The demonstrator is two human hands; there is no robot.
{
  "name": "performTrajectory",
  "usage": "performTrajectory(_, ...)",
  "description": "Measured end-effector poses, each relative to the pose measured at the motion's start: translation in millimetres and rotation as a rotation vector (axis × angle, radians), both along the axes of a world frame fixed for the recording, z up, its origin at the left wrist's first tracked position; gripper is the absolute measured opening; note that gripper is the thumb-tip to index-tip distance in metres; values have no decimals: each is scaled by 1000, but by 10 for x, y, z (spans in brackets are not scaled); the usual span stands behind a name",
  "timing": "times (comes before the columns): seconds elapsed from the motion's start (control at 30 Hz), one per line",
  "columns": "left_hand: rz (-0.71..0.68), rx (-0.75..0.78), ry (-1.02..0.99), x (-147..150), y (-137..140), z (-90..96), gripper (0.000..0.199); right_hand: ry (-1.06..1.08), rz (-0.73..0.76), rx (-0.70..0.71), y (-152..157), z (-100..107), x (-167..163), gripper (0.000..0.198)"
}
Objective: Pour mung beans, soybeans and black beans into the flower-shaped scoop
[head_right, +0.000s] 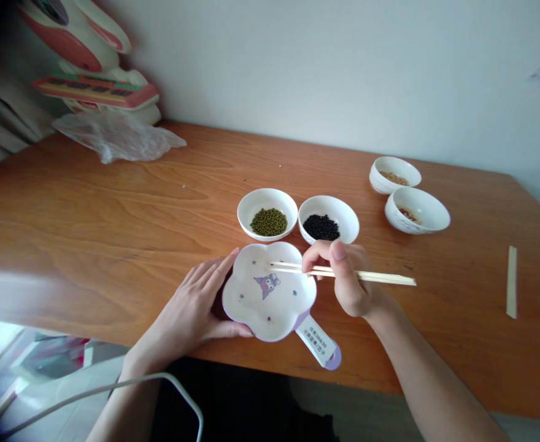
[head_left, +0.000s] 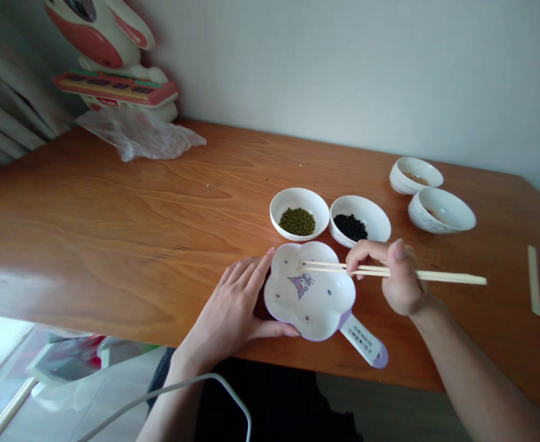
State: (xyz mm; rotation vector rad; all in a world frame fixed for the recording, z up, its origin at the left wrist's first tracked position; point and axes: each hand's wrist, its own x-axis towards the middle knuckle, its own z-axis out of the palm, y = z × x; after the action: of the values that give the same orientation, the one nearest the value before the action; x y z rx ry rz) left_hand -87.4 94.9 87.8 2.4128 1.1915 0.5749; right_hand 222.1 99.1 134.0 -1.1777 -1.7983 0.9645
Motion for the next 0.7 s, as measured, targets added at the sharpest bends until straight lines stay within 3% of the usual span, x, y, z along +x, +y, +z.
performTrajectory(0.27, 5, -18, -5, -2, 3, 3, 125, 40, -62, -50, 51, 6, 127, 84)
performTrajectory(0.7, 5, -18, 6, 3, 5, 17, 126, 13, -21, 5, 10, 15, -49, 71)
